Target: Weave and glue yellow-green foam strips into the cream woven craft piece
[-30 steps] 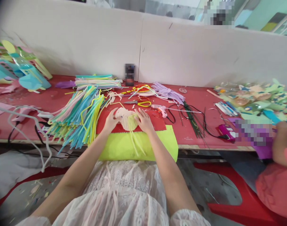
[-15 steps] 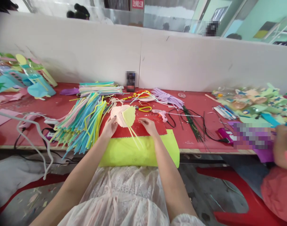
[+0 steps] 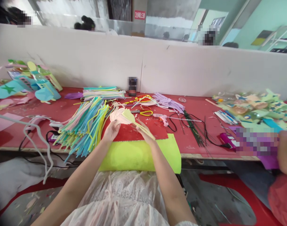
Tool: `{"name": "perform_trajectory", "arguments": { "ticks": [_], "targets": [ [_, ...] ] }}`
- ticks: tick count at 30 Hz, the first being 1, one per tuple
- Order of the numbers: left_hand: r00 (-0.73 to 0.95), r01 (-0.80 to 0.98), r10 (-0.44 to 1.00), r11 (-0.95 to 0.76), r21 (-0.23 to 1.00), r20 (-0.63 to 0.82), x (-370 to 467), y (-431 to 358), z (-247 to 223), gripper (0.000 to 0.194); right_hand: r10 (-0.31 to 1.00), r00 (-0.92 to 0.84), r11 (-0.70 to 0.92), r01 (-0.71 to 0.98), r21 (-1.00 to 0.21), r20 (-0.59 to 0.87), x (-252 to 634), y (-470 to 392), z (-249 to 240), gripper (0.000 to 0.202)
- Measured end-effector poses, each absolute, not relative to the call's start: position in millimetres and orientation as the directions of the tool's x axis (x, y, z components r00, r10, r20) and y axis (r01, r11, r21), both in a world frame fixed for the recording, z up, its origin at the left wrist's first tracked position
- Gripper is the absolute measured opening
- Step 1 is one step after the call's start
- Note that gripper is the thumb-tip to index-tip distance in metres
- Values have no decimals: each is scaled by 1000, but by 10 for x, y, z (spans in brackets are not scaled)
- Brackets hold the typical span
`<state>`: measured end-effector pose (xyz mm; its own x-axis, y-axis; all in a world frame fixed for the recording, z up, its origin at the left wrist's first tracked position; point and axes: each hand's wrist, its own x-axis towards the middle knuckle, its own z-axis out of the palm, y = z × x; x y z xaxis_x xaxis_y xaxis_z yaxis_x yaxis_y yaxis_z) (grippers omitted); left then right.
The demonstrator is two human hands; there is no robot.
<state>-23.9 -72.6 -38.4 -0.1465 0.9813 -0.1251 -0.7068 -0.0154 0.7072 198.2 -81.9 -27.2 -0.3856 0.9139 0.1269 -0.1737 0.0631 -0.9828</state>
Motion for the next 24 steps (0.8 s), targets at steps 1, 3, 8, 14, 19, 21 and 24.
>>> {"name": "perform_trajectory", "arguments": {
  "ticks": [1, 3, 8, 14, 19, 21, 24],
  "targets": [
    [-142, -702, 983, -17, 712, -116, -232, -724, -389, 35, 914, -389, 41, -200, -979, 118, 1981, -805, -282, 67],
    [-127, -695, 988, -24, 719, -90, -214, -723, -388, 30, 913, -397, -4, -240, -971, 94, 1966, -786, -301, 64],
    [-59, -675, 998, -47, 736, 10, -155, -770, -319, 40, 940, -334, -34, -309, -950, 75, 1846, -772, -341, 52],
    [119, -594, 991, 20, 804, 64, -87, -893, -211, 75, 978, -196, 5, -320, -947, 72, 1788, -731, -412, 46],
    [209, -522, 977, 69, 850, 49, -63, -946, -204, 71, 996, -64, 40, -296, -954, 61, 1872, -678, -433, 47],
    [213, -501, 976, 76, 862, 37, -51, -941, -224, 63, 997, -38, 55, -287, -956, 68, 1892, -679, -423, 45],
    [173, -471, 985, 72, 879, 12, -36, -916, -277, 60, 995, -52, 63, -272, -960, 80, 1885, -711, -404, 42]
  ]
}}
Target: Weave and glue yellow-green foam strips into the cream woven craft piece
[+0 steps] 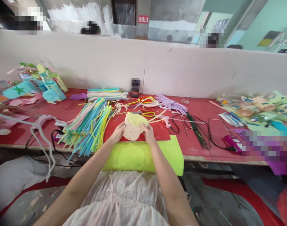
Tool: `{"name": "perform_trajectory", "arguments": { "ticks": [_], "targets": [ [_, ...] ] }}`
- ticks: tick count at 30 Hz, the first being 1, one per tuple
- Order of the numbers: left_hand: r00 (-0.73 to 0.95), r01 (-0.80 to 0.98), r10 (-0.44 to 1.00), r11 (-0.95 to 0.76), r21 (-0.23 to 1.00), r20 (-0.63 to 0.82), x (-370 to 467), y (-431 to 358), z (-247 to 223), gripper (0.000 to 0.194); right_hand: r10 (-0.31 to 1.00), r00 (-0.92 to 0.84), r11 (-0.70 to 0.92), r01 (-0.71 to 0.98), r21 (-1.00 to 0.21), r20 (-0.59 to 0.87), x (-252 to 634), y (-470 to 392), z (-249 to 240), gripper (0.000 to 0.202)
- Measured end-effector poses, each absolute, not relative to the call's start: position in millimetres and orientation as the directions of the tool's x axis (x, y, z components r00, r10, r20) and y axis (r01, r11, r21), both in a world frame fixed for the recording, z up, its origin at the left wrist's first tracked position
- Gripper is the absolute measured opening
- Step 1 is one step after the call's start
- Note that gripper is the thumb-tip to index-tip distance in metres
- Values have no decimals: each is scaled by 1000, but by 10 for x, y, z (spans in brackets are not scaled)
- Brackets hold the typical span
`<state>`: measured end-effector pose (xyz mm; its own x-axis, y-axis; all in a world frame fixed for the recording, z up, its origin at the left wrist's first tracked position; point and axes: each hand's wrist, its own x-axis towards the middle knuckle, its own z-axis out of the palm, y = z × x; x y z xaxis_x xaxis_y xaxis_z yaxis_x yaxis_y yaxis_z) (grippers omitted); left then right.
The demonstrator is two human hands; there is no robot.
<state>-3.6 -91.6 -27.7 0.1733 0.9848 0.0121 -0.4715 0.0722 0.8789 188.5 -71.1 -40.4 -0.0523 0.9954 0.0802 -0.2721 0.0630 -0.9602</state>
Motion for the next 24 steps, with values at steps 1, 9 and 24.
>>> {"name": "perform_trajectory", "arguments": {
  "ticks": [1, 9, 24],
  "targets": [
    [153, -459, 988, 74, 885, -3, -33, -906, -298, 59, 994, -69, 61, -265, -962, 82, 1876, -726, -400, 42],
    [26, -361, 982, 183, 914, -186, -44, -867, -380, 36, 986, -139, 74, -142, -987, 93, 1820, -777, -423, 42],
    [-194, -560, 936, 140, 817, -293, -91, -774, -313, 36, 945, 184, 102, 620, -778, 270, 2828, -319, 87, 53]
  ]
}}
